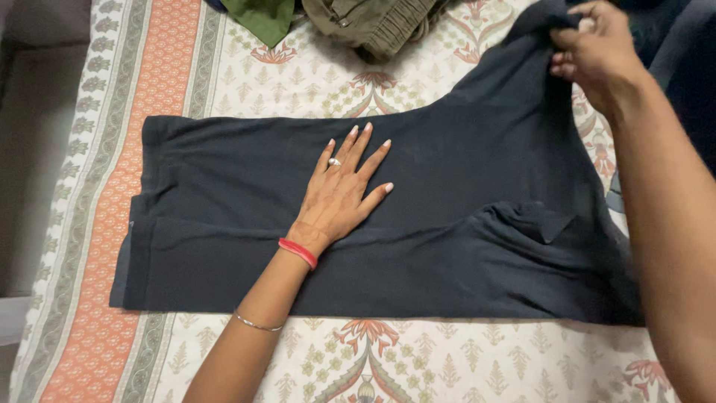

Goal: The person folds a pair of pants and a t-shirt by hand on a bed and places them into an open suitcase.

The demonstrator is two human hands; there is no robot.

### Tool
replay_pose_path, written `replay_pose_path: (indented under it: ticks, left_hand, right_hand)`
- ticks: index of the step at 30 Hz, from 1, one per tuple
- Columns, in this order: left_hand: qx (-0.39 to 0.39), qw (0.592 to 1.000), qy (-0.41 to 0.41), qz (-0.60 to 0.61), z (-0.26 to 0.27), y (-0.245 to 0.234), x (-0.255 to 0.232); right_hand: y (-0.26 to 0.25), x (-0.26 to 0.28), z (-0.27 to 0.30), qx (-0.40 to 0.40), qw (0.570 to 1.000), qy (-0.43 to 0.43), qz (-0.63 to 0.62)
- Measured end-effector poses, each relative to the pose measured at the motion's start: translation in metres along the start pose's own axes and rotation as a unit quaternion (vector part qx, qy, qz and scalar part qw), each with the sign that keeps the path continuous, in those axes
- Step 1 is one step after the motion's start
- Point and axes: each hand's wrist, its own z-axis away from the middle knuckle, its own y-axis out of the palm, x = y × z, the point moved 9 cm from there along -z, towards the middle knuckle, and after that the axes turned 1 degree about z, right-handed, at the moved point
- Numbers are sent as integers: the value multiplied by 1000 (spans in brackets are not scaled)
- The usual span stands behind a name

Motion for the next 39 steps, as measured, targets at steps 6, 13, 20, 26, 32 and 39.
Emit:
replay_pose_path:
  ticks: [6,13,20,26,32,39]
  left_hand:
    - [8,1000,-4,0,1,-1,1]
    - [4,1000,13,-7,4,1,1]
    - [-6,1000,5,-1,0,-5,-2]
    - [-27,999,-3,39,3,-4,5]
    - [-117,984,-64,-115,13,-44,90]
    - [-149,963,-192,-114,76,-66,220]
  right_hand:
    - [4,71,91,32,985,-108,-130]
    - [17,36,206,77,991,-25,105]
    - [42,82,237,-55,884,-252,390]
    - [96,75,244,118,840,-170,502]
    - [102,81,227,139,884,-59,442]
    - [161,82,211,133,812,-152,548]
